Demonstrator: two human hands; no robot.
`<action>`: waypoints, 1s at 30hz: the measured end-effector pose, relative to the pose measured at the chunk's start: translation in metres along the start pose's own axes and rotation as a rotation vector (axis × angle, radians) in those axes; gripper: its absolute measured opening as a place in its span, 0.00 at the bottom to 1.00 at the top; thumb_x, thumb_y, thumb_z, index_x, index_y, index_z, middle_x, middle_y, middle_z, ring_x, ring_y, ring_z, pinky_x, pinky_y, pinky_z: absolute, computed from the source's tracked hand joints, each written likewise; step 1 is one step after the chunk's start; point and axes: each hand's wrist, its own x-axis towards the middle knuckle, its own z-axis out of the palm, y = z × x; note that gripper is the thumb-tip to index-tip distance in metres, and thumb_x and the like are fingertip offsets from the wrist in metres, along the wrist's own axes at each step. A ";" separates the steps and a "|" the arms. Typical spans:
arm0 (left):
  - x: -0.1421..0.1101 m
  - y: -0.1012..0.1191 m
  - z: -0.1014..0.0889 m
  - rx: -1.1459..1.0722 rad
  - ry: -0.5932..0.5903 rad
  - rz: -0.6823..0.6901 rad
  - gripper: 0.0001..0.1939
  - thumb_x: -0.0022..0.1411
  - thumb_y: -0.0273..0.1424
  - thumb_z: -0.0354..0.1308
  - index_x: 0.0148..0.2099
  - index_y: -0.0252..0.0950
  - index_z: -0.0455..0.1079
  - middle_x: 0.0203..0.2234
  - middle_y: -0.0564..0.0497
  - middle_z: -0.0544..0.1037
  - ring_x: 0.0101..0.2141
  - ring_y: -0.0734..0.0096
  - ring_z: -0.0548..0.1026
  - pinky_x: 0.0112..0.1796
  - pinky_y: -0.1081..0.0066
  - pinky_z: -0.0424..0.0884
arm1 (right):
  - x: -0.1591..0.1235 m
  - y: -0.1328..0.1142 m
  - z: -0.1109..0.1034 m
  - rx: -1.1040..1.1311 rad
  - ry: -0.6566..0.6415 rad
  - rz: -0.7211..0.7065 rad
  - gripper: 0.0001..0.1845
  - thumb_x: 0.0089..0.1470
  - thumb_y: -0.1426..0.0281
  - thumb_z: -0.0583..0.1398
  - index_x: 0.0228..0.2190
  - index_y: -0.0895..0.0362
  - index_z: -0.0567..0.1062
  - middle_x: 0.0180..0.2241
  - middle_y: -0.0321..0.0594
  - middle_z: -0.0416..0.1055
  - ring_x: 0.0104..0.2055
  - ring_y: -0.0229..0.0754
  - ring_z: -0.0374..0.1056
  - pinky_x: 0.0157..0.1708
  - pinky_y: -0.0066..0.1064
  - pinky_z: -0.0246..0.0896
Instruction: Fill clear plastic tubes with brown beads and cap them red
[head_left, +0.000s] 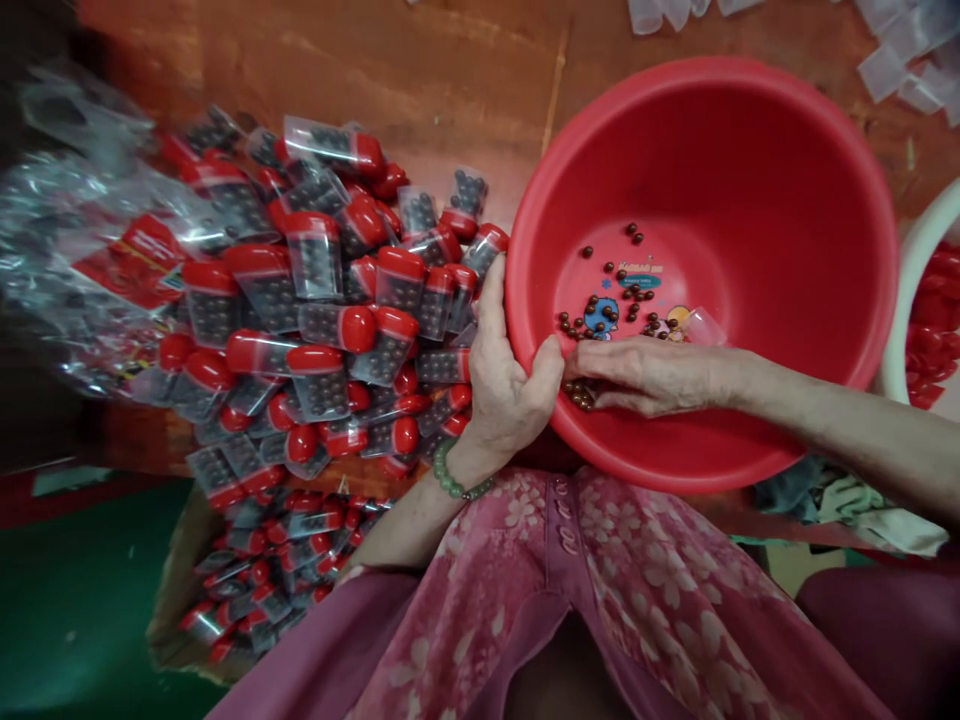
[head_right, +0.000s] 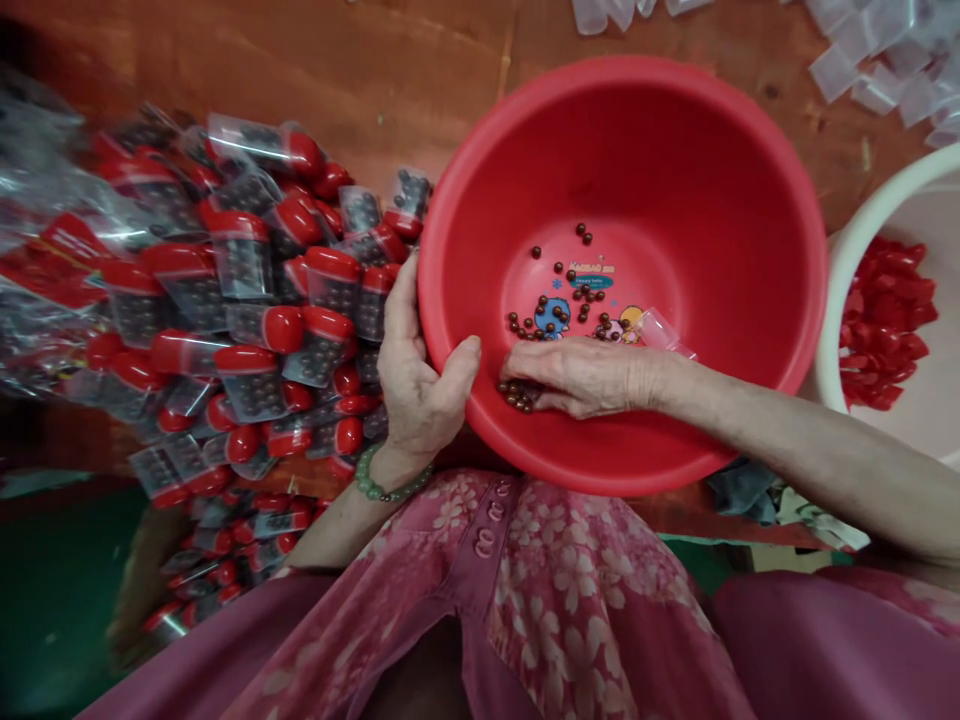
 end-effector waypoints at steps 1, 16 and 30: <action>0.000 0.000 0.000 -0.005 -0.001 0.010 0.39 0.69 0.44 0.54 0.76 0.42 0.46 0.73 0.43 0.57 0.72 0.49 0.58 0.71 0.51 0.57 | 0.000 -0.002 -0.003 0.098 0.032 -0.019 0.08 0.67 0.72 0.56 0.45 0.59 0.71 0.43 0.45 0.72 0.42 0.40 0.69 0.45 0.34 0.67; 0.004 0.027 -0.020 0.063 0.026 0.131 0.33 0.74 0.41 0.53 0.76 0.43 0.51 0.73 0.41 0.57 0.73 0.52 0.56 0.72 0.51 0.55 | -0.026 -0.023 -0.045 0.257 0.381 -0.087 0.22 0.64 0.63 0.64 0.56 0.58 0.74 0.45 0.45 0.77 0.43 0.38 0.71 0.45 0.32 0.67; 0.035 0.063 -0.010 -0.431 -0.486 -0.160 0.28 0.68 0.41 0.64 0.66 0.38 0.67 0.59 0.41 0.78 0.58 0.53 0.78 0.62 0.51 0.73 | -0.036 -0.033 -0.040 0.337 0.614 -0.105 0.23 0.61 0.69 0.66 0.57 0.56 0.77 0.48 0.47 0.81 0.41 0.38 0.78 0.42 0.28 0.73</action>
